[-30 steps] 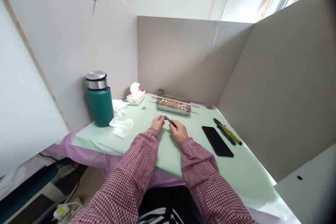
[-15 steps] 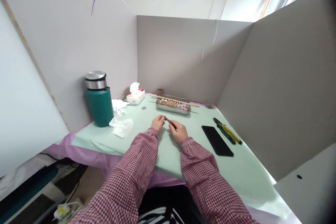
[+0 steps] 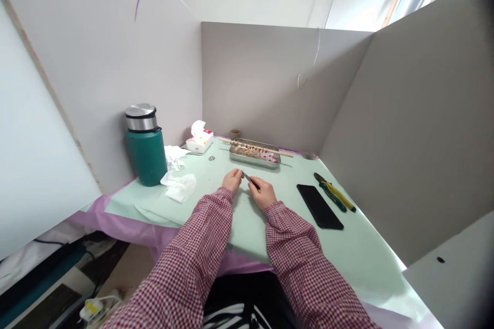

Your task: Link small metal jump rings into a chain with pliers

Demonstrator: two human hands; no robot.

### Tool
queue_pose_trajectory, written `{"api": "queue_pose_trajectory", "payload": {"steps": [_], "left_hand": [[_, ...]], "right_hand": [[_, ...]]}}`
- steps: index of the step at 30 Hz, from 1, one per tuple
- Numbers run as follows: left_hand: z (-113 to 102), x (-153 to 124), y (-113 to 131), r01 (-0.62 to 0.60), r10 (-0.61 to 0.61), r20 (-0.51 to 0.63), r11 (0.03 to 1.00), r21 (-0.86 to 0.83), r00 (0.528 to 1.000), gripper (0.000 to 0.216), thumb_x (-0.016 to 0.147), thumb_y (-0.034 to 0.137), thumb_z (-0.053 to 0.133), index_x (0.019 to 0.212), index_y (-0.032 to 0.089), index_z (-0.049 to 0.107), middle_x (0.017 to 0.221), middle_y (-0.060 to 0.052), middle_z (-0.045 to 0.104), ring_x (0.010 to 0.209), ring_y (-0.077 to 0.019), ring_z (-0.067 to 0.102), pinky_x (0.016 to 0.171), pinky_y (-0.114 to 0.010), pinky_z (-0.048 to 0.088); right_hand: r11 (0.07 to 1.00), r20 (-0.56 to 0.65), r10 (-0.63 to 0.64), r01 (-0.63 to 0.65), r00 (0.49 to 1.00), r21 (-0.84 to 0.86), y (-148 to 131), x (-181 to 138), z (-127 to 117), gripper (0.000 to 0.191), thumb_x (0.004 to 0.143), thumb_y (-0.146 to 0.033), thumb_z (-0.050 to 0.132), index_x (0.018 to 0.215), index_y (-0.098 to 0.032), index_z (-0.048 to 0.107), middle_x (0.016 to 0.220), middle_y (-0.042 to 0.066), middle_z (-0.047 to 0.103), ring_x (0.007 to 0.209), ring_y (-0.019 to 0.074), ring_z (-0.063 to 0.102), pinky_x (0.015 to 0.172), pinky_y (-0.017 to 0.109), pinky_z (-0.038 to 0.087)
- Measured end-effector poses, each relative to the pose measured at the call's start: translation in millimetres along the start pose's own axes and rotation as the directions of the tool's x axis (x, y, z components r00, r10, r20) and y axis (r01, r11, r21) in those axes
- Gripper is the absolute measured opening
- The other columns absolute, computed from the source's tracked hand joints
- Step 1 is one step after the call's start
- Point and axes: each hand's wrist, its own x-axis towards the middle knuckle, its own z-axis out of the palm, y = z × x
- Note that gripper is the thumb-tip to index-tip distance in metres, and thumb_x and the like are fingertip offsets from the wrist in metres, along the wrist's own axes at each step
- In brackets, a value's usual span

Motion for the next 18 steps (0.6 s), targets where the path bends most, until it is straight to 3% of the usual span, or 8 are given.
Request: {"api": "queue_pose_trajectory", "payload": {"steps": [5, 11, 18], "left_hand": [[-1.0, -3.5, 4.7, 0.099, -0.079, 0.122, 0.98, -0.173, 0.989, 0.023, 0.078, 0.038, 0.042, 0.067, 0.018, 0.041, 0.038, 0.011, 0.022, 0.03, -0.0031, 0.015, 0.034, -0.016, 0.01], [-5.4, -4.2, 3.8, 0.15, -0.084, 0.245, 0.951, -0.269, 0.966, 0.026, 0.078, 0.043, 0.044, 0.07, 0.018, 0.041, 0.038, 0.012, 0.018, 0.029, -0.0021, 0.012, 0.034, -0.014, 0.008], [-3.5, -3.4, 2.3, 0.131, -0.069, 0.228, 0.954, -0.269, 0.971, 0.024, 0.08, 0.04, 0.042, 0.07, 0.018, 0.04, 0.037, 0.012, 0.019, 0.028, -0.0026, 0.012, 0.033, -0.014, 0.008]], "right_hand": [[1.0, -0.005, -0.015, 0.015, 1.0, -0.025, -1.0, 0.1, -0.5, 0.028, 0.078, -0.029, 0.047, 0.101, -0.024, 0.062, 0.094, 0.004, 0.062, 0.083, 0.0195, 0.056, 0.079, 0.033, 0.042], [0.998, -0.004, -0.013, 0.013, 1.0, -0.055, -4.3, 0.3, -1.1, 0.029, 0.078, -0.03, 0.046, 0.102, -0.023, 0.061, 0.086, 0.004, 0.06, 0.072, 0.017, 0.052, 0.075, 0.031, 0.042], [0.997, -0.059, -0.014, 0.01, 0.998, -0.071, -5.9, 0.0, 0.2, 0.028, 0.076, -0.03, 0.049, 0.1, -0.025, 0.062, 0.084, 0.005, 0.059, 0.078, 0.0193, 0.05, 0.079, 0.032, 0.039]]}}
